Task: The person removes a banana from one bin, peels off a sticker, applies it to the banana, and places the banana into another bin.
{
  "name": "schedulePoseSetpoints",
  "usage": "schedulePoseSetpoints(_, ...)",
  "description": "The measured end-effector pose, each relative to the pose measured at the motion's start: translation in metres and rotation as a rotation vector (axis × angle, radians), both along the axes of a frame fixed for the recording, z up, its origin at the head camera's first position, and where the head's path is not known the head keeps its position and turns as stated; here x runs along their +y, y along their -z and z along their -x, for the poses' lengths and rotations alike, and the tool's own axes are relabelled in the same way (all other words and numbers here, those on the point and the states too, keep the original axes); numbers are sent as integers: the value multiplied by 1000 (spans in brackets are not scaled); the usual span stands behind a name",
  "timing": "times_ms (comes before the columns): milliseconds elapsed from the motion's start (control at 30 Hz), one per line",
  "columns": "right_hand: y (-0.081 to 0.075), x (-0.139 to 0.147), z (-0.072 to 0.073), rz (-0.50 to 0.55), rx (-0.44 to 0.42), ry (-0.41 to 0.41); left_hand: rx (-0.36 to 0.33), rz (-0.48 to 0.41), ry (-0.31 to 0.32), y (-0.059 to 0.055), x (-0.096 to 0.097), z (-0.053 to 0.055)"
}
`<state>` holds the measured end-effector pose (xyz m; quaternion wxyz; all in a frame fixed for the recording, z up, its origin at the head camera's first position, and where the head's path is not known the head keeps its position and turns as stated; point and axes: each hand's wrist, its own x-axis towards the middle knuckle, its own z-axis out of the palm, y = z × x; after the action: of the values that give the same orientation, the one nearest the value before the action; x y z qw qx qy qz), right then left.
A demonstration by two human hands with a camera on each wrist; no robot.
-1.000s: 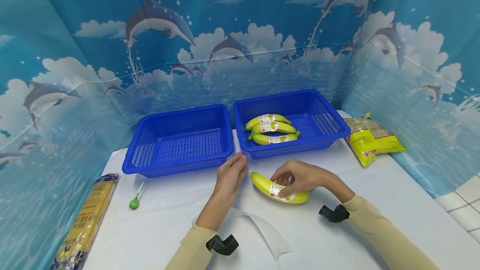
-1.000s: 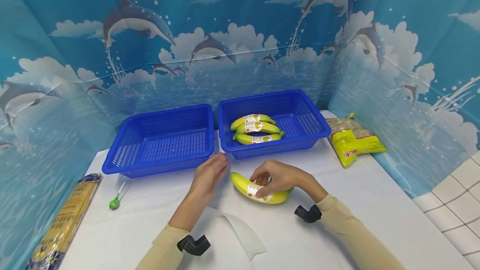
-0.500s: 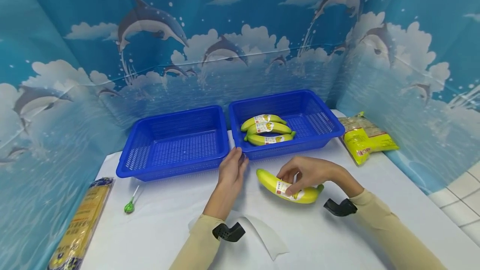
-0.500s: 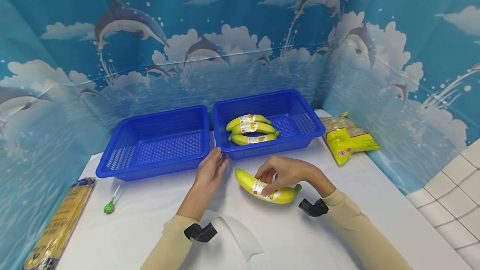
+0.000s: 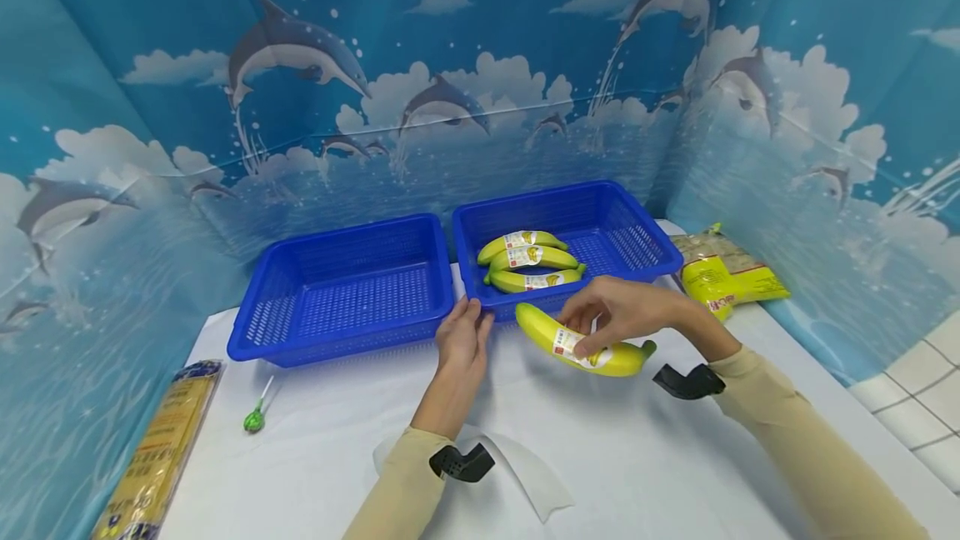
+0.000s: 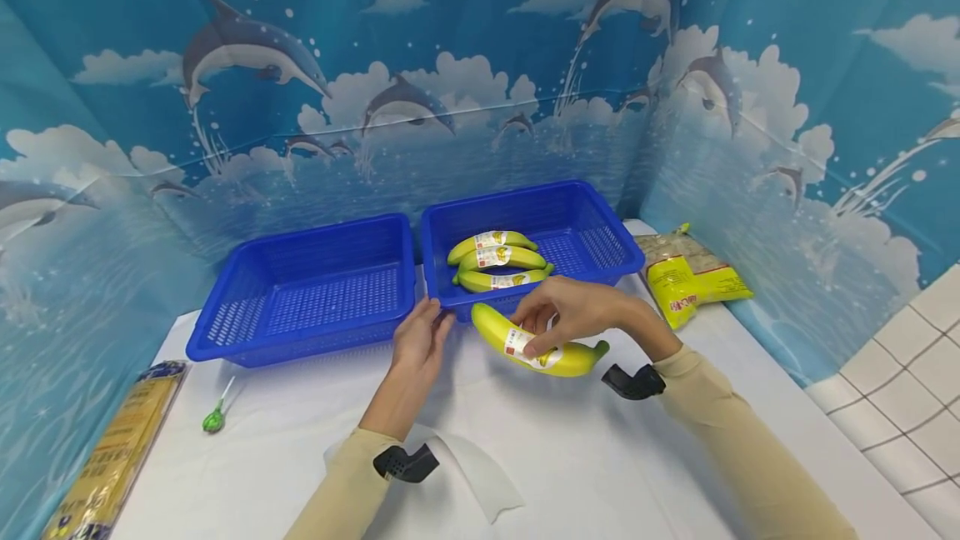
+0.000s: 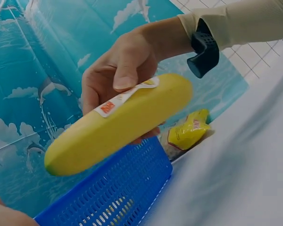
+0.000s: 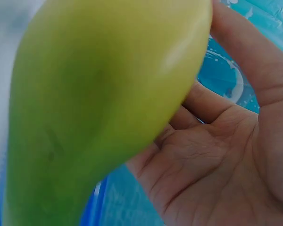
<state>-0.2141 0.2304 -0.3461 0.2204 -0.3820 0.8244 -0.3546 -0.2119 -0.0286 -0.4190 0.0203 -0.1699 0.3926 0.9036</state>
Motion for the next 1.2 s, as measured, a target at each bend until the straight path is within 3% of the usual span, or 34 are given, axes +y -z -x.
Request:
schedulePoseSetpoints(233,-25,9,26,19,-21,27,-25,-6,-25,-1,-2,1)
schedulePoseSetpoints(467,-60,18,66,25,-8,193,-21,7,-9,0,-6,1)
schedulePoseSetpoints(600,-69,21,92,-2,-10,301,-19,4,-8,1,-7,2)
schedulePoseSetpoints(767,-63,24,121,-51,-50,399,-31,4,-10,2,-6,2)
schedulePoseSetpoints(967,-43,34,149,-62,-113,460,-20,5,-3,3,-4,2)
schedulePoseSetpoints(1200,-19,48,174,-28,-259,579,-3,11,1,2,-3,4)
